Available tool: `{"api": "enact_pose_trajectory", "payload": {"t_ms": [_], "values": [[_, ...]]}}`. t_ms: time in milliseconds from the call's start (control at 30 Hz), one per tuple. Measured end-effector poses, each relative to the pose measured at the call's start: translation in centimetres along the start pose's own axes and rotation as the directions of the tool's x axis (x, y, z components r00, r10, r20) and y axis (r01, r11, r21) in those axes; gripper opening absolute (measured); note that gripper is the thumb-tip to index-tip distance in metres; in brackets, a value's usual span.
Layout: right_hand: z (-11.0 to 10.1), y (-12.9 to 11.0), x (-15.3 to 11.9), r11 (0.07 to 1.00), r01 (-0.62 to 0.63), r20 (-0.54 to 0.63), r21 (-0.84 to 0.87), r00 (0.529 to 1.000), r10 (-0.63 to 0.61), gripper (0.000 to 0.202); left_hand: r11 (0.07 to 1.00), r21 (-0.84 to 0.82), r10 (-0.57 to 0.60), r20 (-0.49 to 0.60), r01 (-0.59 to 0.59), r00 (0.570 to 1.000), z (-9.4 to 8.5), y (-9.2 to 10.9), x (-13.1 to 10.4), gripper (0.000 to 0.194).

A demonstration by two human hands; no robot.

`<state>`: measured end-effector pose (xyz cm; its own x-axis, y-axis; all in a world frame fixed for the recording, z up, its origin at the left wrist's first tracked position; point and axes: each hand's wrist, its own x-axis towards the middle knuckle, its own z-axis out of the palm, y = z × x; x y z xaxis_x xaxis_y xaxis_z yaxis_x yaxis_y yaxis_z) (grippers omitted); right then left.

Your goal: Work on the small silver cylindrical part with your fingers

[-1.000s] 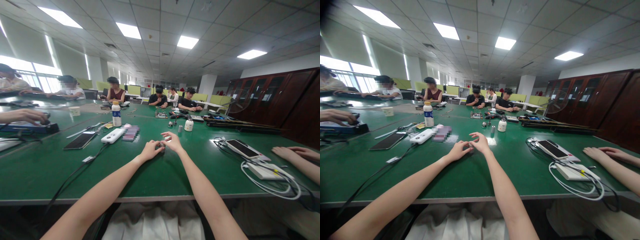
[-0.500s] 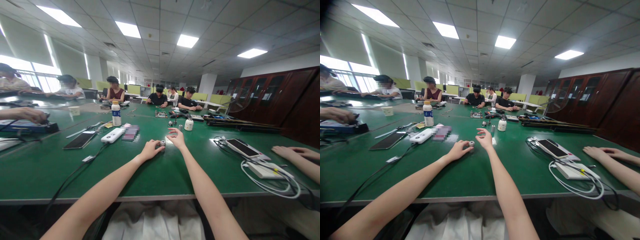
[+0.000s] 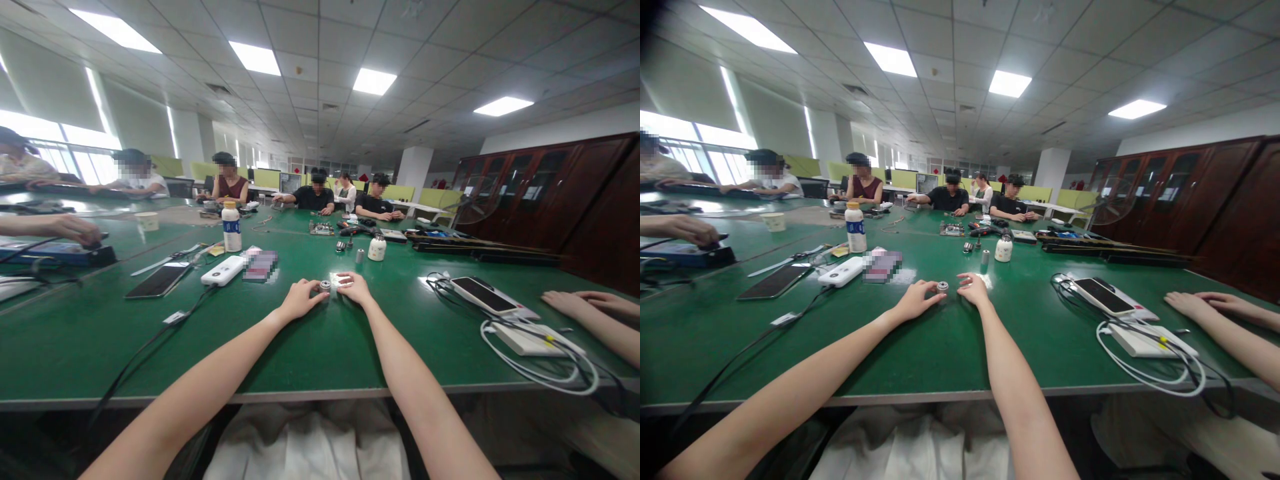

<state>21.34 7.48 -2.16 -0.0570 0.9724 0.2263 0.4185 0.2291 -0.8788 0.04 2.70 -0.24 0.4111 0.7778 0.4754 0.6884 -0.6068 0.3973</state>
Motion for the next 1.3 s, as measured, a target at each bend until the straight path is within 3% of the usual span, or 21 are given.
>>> {"api": "enact_pose_trajectory", "payload": {"t_ms": [267, 500, 833, 1300], "values": [[-0.5, -3.3, -0.1, 0.981, 0.152, -0.043, 0.124, 0.988, -0.147, 0.028, 1.0, 0.001, 0.001, 0.005, -0.001, 1.0, 0.0, 0.0, 0.0, 0.034], [0.7, -6.1, -1.5, 0.938, 0.29, 0.015, 0.19, 0.955, -0.298, 0.045, 1.0, 0.014, 0.0, 0.006, 0.0, 1.0, 0.0, 0.2, 0.1, 0.03], [1.0, -6.7, -1.9, 0.924, 0.367, -0.003, 0.106, 0.93, -0.368, 0.041, 1.0, 0.014, 0.0, 0.013, 0.0, 1.0, 0.0, 0.1, 0.1, 0.029], [1.3, -6.4, -1.9, 0.933, 0.359, -0.039, -0.009, 0.932, -0.359, 0.039, 1.0, 0.008, -0.001, 0.009, 0.001, 1.0, 0.0, 0.2, 0.0, 0.031]]}}
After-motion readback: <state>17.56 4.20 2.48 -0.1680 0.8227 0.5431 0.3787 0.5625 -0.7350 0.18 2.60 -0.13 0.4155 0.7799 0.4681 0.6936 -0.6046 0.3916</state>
